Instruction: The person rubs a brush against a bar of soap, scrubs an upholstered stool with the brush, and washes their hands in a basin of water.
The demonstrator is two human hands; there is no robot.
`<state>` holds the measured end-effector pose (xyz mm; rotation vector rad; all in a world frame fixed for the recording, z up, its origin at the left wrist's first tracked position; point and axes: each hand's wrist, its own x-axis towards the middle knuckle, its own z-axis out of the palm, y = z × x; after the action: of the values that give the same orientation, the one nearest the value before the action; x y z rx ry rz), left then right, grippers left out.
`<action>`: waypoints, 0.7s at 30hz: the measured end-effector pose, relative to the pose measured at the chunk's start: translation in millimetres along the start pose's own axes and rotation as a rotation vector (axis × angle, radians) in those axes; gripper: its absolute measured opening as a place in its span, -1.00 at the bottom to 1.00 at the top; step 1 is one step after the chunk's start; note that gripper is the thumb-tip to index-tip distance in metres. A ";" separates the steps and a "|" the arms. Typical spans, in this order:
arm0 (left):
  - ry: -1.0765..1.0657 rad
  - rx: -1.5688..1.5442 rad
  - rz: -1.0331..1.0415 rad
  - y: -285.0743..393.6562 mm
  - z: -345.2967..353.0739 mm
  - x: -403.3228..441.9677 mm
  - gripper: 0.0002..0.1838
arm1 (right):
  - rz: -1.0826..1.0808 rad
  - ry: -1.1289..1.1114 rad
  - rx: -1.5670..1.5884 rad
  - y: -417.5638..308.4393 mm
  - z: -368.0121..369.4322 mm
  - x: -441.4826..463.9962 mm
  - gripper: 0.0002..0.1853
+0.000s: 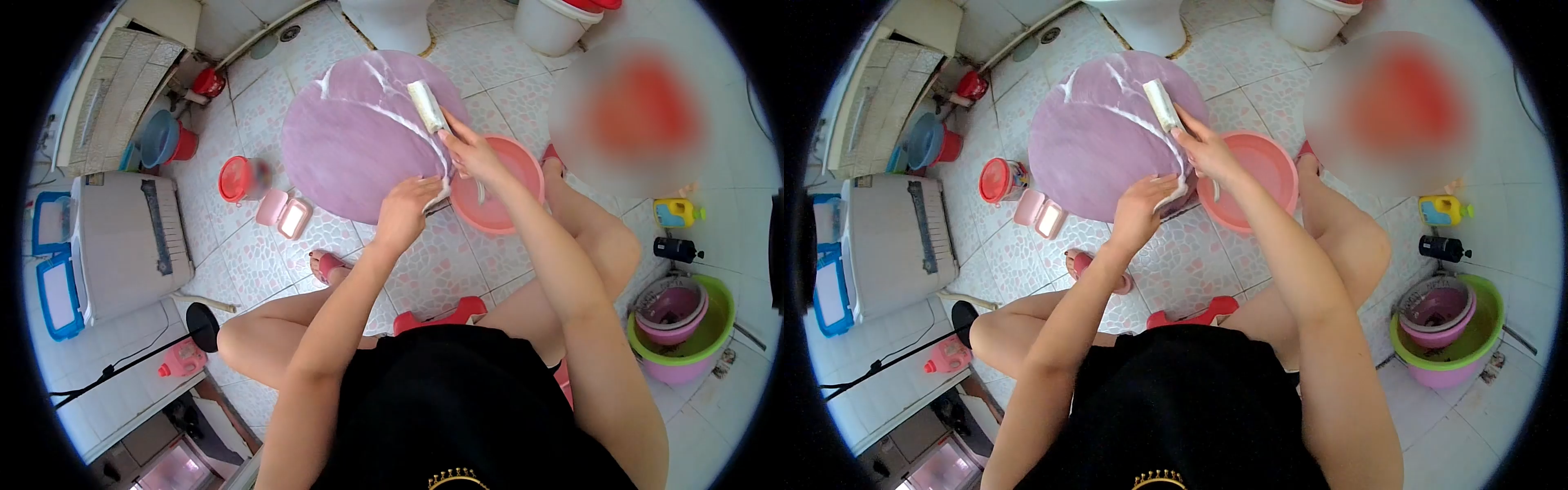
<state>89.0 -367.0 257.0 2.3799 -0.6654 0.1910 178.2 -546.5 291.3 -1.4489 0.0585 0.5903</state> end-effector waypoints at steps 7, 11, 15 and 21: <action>0.216 -0.405 -0.292 -0.4 -16.3 -24.3 -0.63 | 0.016 -0.063 0.010 -0.9 3.8 8.1 -0.41; 0.271 -1.112 -0.649 -0.9 -50.5 -12.1 -0.60 | 0.011 -0.036 0.028 2.8 3.1 11.7 -0.41; 0.344 -1.447 -0.594 -1.8 -65.4 -8.1 -0.43 | -0.003 -0.061 0.062 7.9 -2.2 14.8 -0.40; 0.318 -1.472 -0.614 8.0 -79.6 1.7 -0.40 | 0.010 -0.045 0.036 0.7 0.8 10.1 -0.41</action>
<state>89.0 -323.1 323.8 0.9786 0.1518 -0.1614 186.4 -542.4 286.9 -1.4002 0.0409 0.6267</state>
